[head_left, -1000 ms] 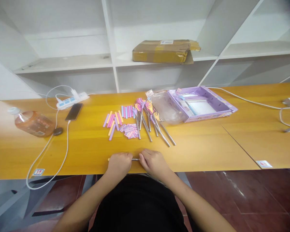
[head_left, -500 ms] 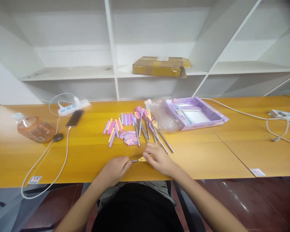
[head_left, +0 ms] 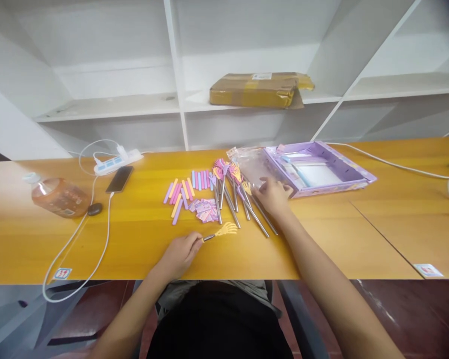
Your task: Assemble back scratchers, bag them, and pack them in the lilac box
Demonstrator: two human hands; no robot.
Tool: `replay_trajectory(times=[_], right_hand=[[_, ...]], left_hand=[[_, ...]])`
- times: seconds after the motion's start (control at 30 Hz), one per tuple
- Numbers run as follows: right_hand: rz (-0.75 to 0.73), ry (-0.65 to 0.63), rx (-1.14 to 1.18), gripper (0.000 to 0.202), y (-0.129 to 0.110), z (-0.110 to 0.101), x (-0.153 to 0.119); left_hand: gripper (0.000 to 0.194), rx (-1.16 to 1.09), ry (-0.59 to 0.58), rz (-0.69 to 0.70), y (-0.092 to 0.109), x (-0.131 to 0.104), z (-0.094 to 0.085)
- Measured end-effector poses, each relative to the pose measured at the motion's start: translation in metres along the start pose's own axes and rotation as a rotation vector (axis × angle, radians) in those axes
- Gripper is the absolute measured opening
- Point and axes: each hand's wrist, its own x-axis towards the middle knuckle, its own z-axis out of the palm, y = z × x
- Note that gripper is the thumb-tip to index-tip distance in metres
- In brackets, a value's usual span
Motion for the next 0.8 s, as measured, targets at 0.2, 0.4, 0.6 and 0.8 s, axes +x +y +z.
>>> replay_trajectory(times=[0.2, 0.4, 0.6, 0.8], right_hand=[[-0.032, 0.073, 0.045, 0.05, 0.006, -0.009, -0.004], [-0.076, 0.011, -0.021, 0.051, -0.001, -0.006, -0.011], [-0.077, 0.09, 0.041, 0.031, -0.003, -0.01, -0.01], [-0.141, 0.283, 0.152, 0.029, -0.011, -0.024, -0.015]], left_hand=[[0.037, 0.021, -0.018, 0.012, -0.002, 0.001, 0.001], [0.037, 0.013, -0.018, 0.025, 0.0, 0.0, -0.001], [0.037, 0.013, -0.007, 0.042, 0.0, 0.0, -0.001], [0.036, 0.026, -0.002, 0.02, -0.002, 0.001, 0.001]])
